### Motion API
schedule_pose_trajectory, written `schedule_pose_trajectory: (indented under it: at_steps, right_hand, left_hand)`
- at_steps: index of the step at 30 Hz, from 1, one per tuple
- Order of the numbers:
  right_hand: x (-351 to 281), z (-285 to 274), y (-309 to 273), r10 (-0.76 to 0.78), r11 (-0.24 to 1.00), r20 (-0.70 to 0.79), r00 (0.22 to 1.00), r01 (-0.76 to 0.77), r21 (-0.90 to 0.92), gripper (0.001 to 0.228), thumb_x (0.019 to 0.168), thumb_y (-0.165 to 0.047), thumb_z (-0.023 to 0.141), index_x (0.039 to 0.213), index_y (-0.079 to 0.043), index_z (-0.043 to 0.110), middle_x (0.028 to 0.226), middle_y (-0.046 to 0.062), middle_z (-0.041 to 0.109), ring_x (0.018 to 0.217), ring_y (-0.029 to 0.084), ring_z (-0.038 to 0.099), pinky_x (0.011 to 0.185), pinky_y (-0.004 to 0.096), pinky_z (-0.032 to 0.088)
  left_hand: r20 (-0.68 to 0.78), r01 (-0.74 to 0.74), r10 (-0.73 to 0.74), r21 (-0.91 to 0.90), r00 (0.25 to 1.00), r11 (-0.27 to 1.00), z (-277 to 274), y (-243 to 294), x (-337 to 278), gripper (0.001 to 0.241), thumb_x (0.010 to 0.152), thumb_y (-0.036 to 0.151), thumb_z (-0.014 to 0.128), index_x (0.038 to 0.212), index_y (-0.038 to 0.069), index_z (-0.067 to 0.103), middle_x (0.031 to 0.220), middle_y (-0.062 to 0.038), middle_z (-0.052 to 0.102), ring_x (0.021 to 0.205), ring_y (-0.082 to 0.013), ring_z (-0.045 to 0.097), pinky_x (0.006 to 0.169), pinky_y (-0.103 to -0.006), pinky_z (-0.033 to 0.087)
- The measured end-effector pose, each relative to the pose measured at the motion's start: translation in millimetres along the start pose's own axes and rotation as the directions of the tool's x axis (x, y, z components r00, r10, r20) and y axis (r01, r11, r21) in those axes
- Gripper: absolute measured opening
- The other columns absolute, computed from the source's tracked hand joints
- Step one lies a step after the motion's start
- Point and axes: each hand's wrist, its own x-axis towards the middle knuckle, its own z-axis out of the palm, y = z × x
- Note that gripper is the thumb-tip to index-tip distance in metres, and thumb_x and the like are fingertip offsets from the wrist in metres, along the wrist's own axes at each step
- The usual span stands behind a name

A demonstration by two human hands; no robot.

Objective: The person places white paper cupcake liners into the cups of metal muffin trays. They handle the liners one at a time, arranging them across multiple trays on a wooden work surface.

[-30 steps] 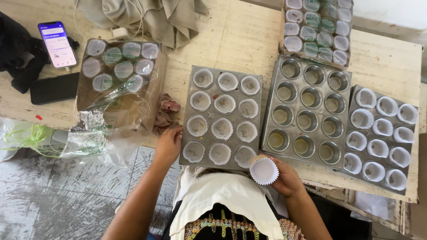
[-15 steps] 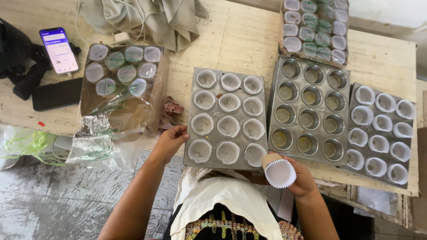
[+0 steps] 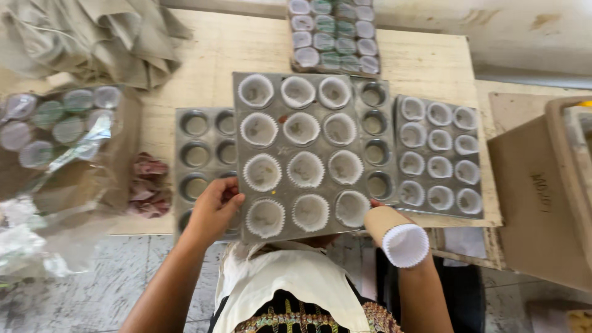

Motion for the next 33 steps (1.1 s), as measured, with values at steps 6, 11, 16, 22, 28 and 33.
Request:
schedule_pose_trajectory:
  at_steps: [6, 11, 16, 22, 28, 33]
  right_hand:
    - [-115, -91, -111, -0.289, 0.939, -0.117, 0.950, 0.258, -0.227, 0.058, 0.102, -0.026, 0.061, 0.147, 0.008, 0.048, 0.144, 0.025, 0.061, 0.112, 0.035, 0.063, 0.075, 0.045, 0.060]
    - [-175, -169, -168, -0.381, 0.923, -0.323, 0.866, 0.338, -0.183, 0.051, 0.105, -0.031, 0.061, 0.142, 0.003, 0.053, 0.144, 0.023, 0.061, 0.111, 0.036, 0.061, 0.070, 0.044, 0.060]
    - [-182, -222, -212, -0.392, 0.920, -0.532, 0.750, 0.315, -0.232, 0.036, 0.103, -0.036, 0.061, 0.128, -0.010, 0.062, 0.128, 0.011, 0.066, 0.107, 0.030, 0.066, 0.073, 0.043, 0.060]
    - [-162, -263, -235, -0.412, 0.911, -0.482, 0.774, 0.349, -0.217, 0.028, 0.100, -0.023, 0.068, 0.124, -0.010, 0.065, 0.120, 0.009, 0.071, 0.097, 0.025, 0.069, 0.074, 0.040, 0.058]
    - [-143, -280, -243, -0.348, 0.938, -0.498, 0.794, 0.297, -0.181, 0.025, 0.101, -0.023, 0.068, 0.124, -0.013, 0.065, 0.116, 0.007, 0.069, 0.093, 0.022, 0.067, 0.072, 0.039, 0.058]
    - [-140, -289, -247, -0.334, 0.942, -0.489, 0.806, 0.280, -0.183, 0.025, 0.101, -0.024, 0.065, 0.124, -0.013, 0.064, 0.120, 0.006, 0.069, 0.099, 0.024, 0.067, 0.072, 0.040, 0.059]
  left_hand:
    - [0.143, -0.111, 0.094, 0.114, 0.985, 0.987, 185, 22, 43, 0.036, 0.088, 0.016, 0.076, 0.118, 0.002, 0.064, 0.100, -0.008, 0.068, 0.086, -0.0175, 0.066, 0.077, -0.0315, 0.055]
    - [0.240, -0.162, 0.119, 0.168, 0.963, 0.972, 320, 19, 80, 0.032, 0.085, 0.019, 0.079, 0.108, 0.002, 0.066, 0.097, -0.012, 0.066, 0.083, -0.0245, 0.065, 0.076, -0.0369, 0.054]
    - [0.279, -0.140, 0.048, 0.319, 0.959, 0.937, 398, 19, 112, 0.032, 0.082, 0.024, 0.081, 0.100, 0.002, 0.068, 0.094, -0.014, 0.068, 0.087, -0.0309, 0.067, 0.077, -0.0421, 0.054]
    - [0.298, -0.103, -0.030, 0.422, 0.954, 0.901, 434, 18, 137, 0.035, 0.083, 0.029, 0.080, 0.106, 0.005, 0.069, 0.100, -0.014, 0.072, 0.094, -0.0313, 0.070, 0.083, -0.0425, 0.055]
    - [0.242, -0.014, -0.121, 0.492, 0.963, 0.870, 444, 25, 148, 0.034, 0.085, 0.028, 0.077, 0.109, 0.005, 0.070, 0.107, -0.014, 0.071, 0.102, -0.0328, 0.068, 0.087, -0.0444, 0.054]
    - [0.259, -0.075, -0.088, 0.559, 0.962, 0.826, 441, 28, 142, 0.030, 0.087, 0.027, 0.076, 0.106, 0.004, 0.072, 0.112, -0.017, 0.071, 0.108, -0.0357, 0.067, 0.093, -0.0463, 0.053]
